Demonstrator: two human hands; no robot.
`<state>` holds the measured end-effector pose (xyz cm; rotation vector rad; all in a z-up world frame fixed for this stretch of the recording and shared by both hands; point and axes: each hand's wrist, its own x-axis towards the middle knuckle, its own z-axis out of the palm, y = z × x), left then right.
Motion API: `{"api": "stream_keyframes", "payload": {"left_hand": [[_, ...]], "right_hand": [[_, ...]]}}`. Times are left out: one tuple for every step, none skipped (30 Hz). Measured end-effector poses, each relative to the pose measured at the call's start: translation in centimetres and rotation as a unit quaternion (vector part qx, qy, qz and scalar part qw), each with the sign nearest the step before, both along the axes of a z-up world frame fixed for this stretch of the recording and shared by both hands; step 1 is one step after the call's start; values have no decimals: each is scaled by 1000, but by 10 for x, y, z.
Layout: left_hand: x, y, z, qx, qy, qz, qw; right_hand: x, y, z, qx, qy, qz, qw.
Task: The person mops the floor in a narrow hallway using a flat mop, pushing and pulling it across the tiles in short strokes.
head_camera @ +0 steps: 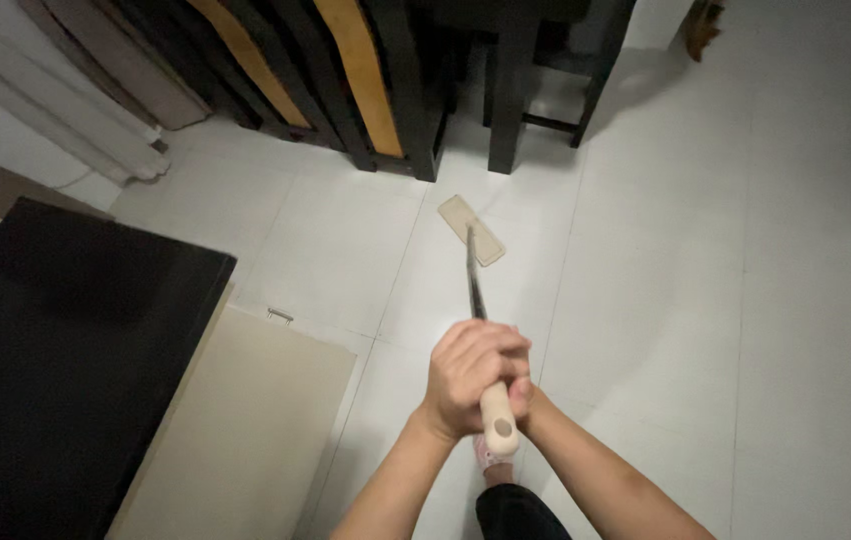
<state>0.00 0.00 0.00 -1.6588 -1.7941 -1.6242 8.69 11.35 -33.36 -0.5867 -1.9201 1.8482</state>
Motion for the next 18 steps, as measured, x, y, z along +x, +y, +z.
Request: {"api": "stream_keyframes", "payload": {"left_hand": [[-6,9,1,-1,1,2,1000],[-12,18,2,-1,-1,10,1000],[-17,25,4,-1,-2,18,1000],[-21,32,5,-3,0,20,1000],[-25,38,7,-5,-3,29,1000],[-28,43,8,-7,-6,38,999],[-29,48,9,-7,-6,38,999],[-29,52,8,-11,-24,34,999],[-30,57,8,-12,-40,31,999],[-30,62,8,-10,-39,32,999],[-28,65,7,-8,-47,33,998],[-26,68,5,-6,-54,35,998],[-24,70,5,-7,-53,36,998],[-23,72,4,-6,-62,36,997],[-22,74,1,-4,-71,34,997],[-21,76,-1,-4,-72,36,997],[-21,78,-3,1,-81,25,996],[-21,80,-5,7,-89,14,996]], "right_hand": [[-10,4,13,77,90,-15,993],[-18,9,29,153,179,-31,971],[-26,15,46,151,181,-30,971],[-33,22,63,35,164,-15,986],[-40,26,80,-80,143,0,987],[-48,28,96,-82,144,1,986],[-52,31,110,-91,129,-13,987],[-54,34,123,-99,114,-28,988],[-56,39,136,-98,116,-27,988],[-57,43,149,-28,118,-26,992],[-57,44,160,40,118,-24,992],[-56,47,171,40,118,-23,992],[-56,51,181,-22,96,10,995],[-58,53,188,-84,73,42,993],[-60,53,191,-85,73,44,993],[-61,55,192,-113,90,46,988],[-62,58,193,-141,105,47,983],[-63,62,191,-141,104,48,983]]}}
